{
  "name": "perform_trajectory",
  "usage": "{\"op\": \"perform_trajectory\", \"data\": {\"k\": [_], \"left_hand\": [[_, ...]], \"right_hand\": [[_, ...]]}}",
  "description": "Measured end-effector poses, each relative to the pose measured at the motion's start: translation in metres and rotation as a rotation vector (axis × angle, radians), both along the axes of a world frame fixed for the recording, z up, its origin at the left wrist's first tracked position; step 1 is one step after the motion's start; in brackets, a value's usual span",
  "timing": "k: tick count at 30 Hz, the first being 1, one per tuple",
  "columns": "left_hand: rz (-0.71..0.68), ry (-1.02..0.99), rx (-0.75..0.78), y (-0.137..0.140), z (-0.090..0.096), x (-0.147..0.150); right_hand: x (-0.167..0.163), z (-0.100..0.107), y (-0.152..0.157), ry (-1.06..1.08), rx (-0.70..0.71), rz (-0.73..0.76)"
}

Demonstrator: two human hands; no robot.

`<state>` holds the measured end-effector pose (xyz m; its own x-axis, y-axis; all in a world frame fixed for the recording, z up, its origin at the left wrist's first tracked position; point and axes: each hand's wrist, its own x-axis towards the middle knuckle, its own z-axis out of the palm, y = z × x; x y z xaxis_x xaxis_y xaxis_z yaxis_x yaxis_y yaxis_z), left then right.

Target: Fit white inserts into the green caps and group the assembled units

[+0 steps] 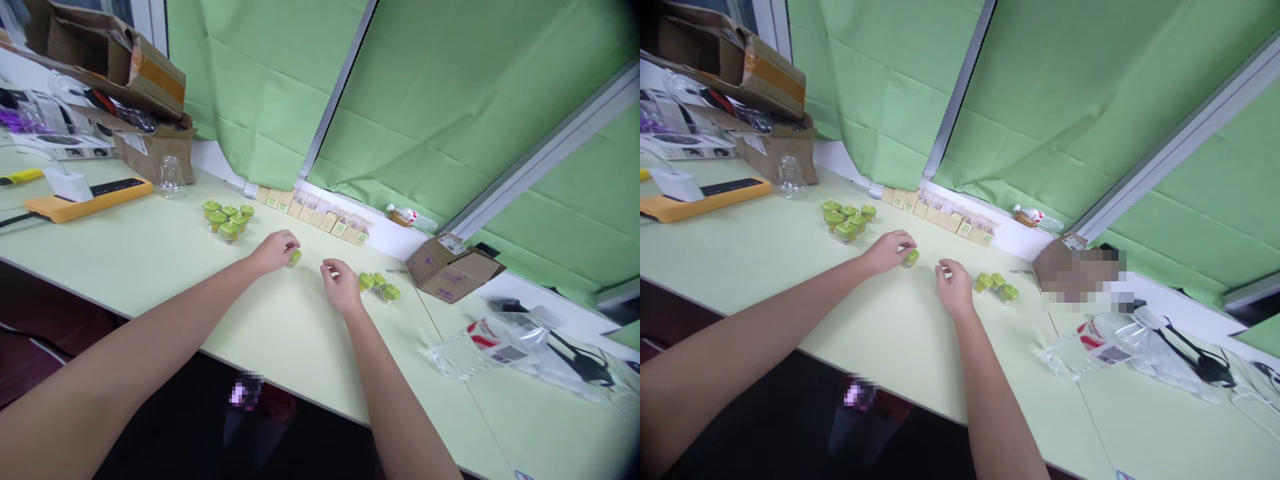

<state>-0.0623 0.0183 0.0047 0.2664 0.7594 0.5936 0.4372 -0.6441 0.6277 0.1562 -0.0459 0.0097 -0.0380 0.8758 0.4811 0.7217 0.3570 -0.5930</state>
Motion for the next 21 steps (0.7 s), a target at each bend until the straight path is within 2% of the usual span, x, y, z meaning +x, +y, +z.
{"op": "perform_trajectory", "data": {"k": [2, 6, 8, 12, 16, 18, 21], "left_hand": [[-0.123, -0.123, -0.08, -0.008, -0.001, 0.014], [-0.351, -0.307, -0.272, -0.019, -0.007, 0.036], [-0.336, -0.35, -0.297, -0.021, -0.009, 0.039], [-0.275, -0.348, -0.324, -0.02, -0.009, 0.034], [-0.445, -0.266, -0.437, -0.025, -0.008, 0.031], [-0.512, -0.205, -0.433, -0.029, -0.008, 0.031], [-0.483, -0.142, -0.369, -0.032, -0.008, 0.032]], "right_hand": [[-0.003, -0.001, -0.001, 0.04, -0.056, 0.037], [-0.007, -0.002, -0.003, 0.134, -0.175, 0.219], [-0.008, -0.002, -0.002, 0.181, -0.215, 0.272], [-0.007, -0.003, 0.0, 0.245, -0.23, 0.254], [-0.007, -0.004, 0.002, 0.308, -0.223, 0.28], [-0.008, -0.005, 0.003, 0.344, -0.213, 0.262], [-0.008, -0.006, 0.005, 0.389, -0.209, 0.226]]}}
